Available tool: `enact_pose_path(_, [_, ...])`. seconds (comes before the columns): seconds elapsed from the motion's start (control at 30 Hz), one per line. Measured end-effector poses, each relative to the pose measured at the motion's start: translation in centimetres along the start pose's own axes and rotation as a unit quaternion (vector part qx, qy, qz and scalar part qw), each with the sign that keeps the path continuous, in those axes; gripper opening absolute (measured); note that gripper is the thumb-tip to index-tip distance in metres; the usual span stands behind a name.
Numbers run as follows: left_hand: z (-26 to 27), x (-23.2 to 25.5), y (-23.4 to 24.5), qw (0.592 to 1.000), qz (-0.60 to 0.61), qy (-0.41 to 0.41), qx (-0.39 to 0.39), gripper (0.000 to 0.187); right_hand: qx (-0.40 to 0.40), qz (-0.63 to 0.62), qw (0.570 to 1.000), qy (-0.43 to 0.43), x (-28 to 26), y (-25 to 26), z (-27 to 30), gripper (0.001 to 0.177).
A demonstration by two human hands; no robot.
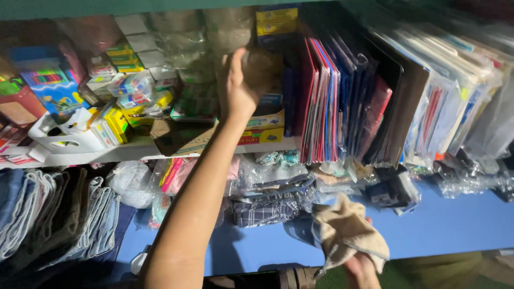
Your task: The person wipes a roll of tape with a cloth and places it on a blue counter. They then open a box of binder clips, remove several clips, and place them on the counter next to the tape.
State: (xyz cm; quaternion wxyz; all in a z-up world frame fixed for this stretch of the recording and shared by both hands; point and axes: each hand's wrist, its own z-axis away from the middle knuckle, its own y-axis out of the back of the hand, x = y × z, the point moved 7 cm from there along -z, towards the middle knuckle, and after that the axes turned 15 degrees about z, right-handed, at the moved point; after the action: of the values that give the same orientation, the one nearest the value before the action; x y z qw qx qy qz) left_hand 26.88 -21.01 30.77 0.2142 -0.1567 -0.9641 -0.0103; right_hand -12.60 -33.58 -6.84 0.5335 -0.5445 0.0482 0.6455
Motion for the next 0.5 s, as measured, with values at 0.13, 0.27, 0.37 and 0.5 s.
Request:
enact_pose_path(0.13, [0.9, 7.7, 3.0, 0.998, 0.004, -0.060, 0.016, 0.091, -0.016, -0.146, 0.981, -0.127, 0.6, -10.8, 1.9, 0.071])
enact_pose_path(0.27, [8.9, 14.9, 5.9, 0.996, 0.065, 0.052, -0.030, 0.094, -0.116, -0.204, 0.958, -0.162, -0.2, -19.4, 4.7, 0.078])
enact_pose_path(0.37, [18.8, 15.4, 5.3, 0.986, 0.067, 0.129, -0.082, 0.091, -0.127, -0.031, 0.990, 0.059, 2.6, -17.4, -0.6, 0.071])
enact_pose_path(0.5, [27.6, 13.2, 5.5, 0.970, 0.078, 0.222, -0.056, 0.071, -0.145, 0.147, 0.908, 0.364, -1.8, -22.1, 6.0, 0.048])
